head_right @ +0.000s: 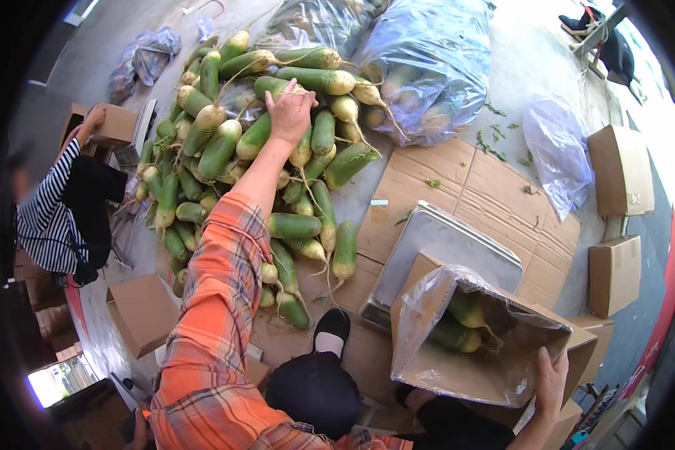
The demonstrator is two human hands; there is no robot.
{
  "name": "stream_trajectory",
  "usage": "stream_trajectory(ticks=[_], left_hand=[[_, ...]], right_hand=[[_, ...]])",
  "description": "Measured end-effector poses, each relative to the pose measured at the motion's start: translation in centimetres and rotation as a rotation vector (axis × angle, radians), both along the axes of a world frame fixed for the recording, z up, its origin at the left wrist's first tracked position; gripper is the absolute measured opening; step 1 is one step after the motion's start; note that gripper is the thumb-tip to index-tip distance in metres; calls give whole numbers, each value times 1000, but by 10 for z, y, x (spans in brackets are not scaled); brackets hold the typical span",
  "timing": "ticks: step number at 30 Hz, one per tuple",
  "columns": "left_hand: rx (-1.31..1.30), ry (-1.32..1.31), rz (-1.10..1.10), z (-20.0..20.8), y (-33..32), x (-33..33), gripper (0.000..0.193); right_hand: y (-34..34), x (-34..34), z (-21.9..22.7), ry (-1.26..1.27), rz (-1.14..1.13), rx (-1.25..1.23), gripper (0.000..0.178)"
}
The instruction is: Packing large radishes or similar green vegetables into plastic bags and cardboard boxes for shipment.
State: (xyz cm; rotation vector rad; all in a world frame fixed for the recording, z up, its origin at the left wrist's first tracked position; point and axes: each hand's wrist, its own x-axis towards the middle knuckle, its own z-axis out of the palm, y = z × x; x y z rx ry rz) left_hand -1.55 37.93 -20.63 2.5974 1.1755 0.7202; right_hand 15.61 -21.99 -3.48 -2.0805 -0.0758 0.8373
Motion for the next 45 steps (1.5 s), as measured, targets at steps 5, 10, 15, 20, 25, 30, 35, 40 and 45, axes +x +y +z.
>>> stream_trajectory(ticks=[5,10,15,20,25,30,35,40,45], left_hand=[[-490,-820,14,61,-15,-81,33],[-697,-1326,-64,143,-88,-151,29],[-841,-1419,-190,196,-180,-217,30],[-1025,-1679,-222,203,-233,-297,27],[-1118,-1898,-370,227,-277,-340,25],[-1158,-2112,-431,229,-294,-357,21],[-1187,-2295,-394,215,-298,-382,26],[-1186,-2338,-261,198,-302,-379,23],[-1105,-2289,-250,201,-306,-375,22]], right_hand=[[-2,-6,2,-28,94,26,49],[-4,-14,12,-369,68,152,49],[19,-45,47,-560,138,207,37],[91,-137,94,-833,622,394,27],[140,-232,99,-745,1068,525,35],[167,-286,91,-878,1223,522,41],[171,-305,83,-939,1363,374,15],[166,-313,78,-954,1367,365,11],[167,-318,67,-817,1234,357,18]])
